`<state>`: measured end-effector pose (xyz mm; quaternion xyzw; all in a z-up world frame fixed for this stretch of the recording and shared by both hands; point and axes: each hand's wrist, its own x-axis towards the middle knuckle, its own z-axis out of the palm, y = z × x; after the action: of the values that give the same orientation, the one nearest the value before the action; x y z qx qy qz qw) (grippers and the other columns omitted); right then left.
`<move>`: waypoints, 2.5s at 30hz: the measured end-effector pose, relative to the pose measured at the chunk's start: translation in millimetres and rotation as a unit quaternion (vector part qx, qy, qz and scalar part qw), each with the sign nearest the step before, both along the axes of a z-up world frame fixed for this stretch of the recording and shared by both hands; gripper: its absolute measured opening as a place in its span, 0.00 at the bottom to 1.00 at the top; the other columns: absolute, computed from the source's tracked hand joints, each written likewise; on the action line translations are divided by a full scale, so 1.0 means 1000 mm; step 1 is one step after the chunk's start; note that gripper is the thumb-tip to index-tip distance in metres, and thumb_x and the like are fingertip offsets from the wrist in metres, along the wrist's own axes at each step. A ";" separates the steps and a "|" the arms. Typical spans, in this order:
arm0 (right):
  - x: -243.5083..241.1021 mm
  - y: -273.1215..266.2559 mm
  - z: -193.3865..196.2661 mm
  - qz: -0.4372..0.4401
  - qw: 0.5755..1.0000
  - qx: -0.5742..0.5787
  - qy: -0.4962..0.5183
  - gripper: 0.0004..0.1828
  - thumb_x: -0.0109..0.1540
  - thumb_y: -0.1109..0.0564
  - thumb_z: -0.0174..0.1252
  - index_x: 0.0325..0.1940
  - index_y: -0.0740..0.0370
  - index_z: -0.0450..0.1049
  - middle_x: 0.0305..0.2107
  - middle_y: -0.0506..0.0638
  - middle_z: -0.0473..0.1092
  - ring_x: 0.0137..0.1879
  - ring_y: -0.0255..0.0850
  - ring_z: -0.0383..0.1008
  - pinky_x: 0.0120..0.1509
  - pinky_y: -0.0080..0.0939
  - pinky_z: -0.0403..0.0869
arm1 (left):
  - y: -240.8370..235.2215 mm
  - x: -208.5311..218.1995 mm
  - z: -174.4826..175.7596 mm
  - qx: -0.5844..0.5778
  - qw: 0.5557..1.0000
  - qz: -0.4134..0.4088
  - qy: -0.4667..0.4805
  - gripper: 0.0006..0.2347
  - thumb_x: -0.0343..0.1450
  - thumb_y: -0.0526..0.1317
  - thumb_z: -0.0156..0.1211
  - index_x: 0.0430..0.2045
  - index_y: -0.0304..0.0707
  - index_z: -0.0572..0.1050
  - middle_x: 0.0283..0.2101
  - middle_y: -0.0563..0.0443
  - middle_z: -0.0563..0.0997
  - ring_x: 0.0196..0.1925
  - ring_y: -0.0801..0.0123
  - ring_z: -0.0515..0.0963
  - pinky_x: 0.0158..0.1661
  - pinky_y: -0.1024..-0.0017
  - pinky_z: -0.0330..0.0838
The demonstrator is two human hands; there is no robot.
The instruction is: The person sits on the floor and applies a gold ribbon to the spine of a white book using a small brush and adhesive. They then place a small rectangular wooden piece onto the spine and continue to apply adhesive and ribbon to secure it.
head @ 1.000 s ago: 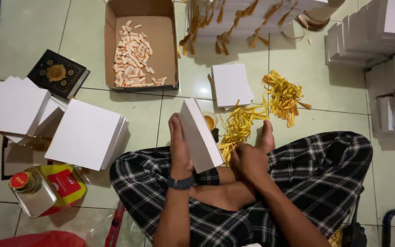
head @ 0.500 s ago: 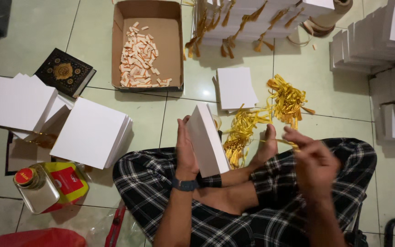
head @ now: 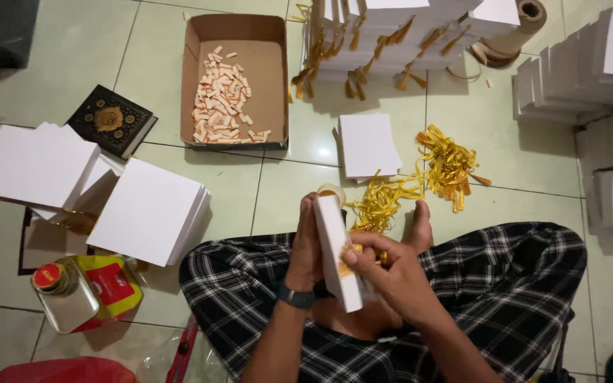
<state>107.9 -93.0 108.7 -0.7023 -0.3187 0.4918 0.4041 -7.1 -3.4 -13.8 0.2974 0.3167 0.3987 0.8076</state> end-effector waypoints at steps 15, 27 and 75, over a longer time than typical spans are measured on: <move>-0.003 -0.015 -0.006 0.020 0.995 0.049 -0.085 0.16 0.61 0.50 0.59 0.47 0.57 0.86 0.35 0.46 0.85 0.31 0.32 0.73 0.37 0.31 0.69 | 0.000 0.008 0.005 0.020 0.993 0.047 0.106 0.18 0.76 0.61 0.40 0.38 0.48 0.68 0.34 0.54 0.72 0.32 0.74 0.71 0.34 0.71 0.70; 0.007 -0.020 -0.044 -0.044 0.995 -0.006 -0.087 0.12 0.63 0.53 0.59 0.35 0.60 0.85 0.25 0.48 0.80 0.25 0.34 0.69 0.29 0.33 0.68 | -0.003 0.015 -0.032 -0.035 0.996 0.056 -0.061 0.16 0.77 0.58 0.44 0.37 0.48 0.69 0.35 0.56 0.71 0.35 0.74 0.70 0.38 0.71 0.67; 0.008 -0.002 -0.049 -0.286 0.881 -0.052 0.375 0.24 0.65 0.54 0.53 0.62 0.71 0.72 0.50 0.69 0.75 0.52 0.56 0.76 0.59 0.54 0.74 | 0.022 -0.009 -0.173 -0.086 0.994 0.020 0.069 0.23 0.76 0.65 0.32 0.37 0.51 0.71 0.28 0.58 0.73 0.31 0.73 0.72 0.37 0.66 0.71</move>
<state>116.3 -94.6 59.9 -0.5462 0.0970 0.5973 0.5792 -15.9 19.1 -186.6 0.2475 0.4106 0.3646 0.7983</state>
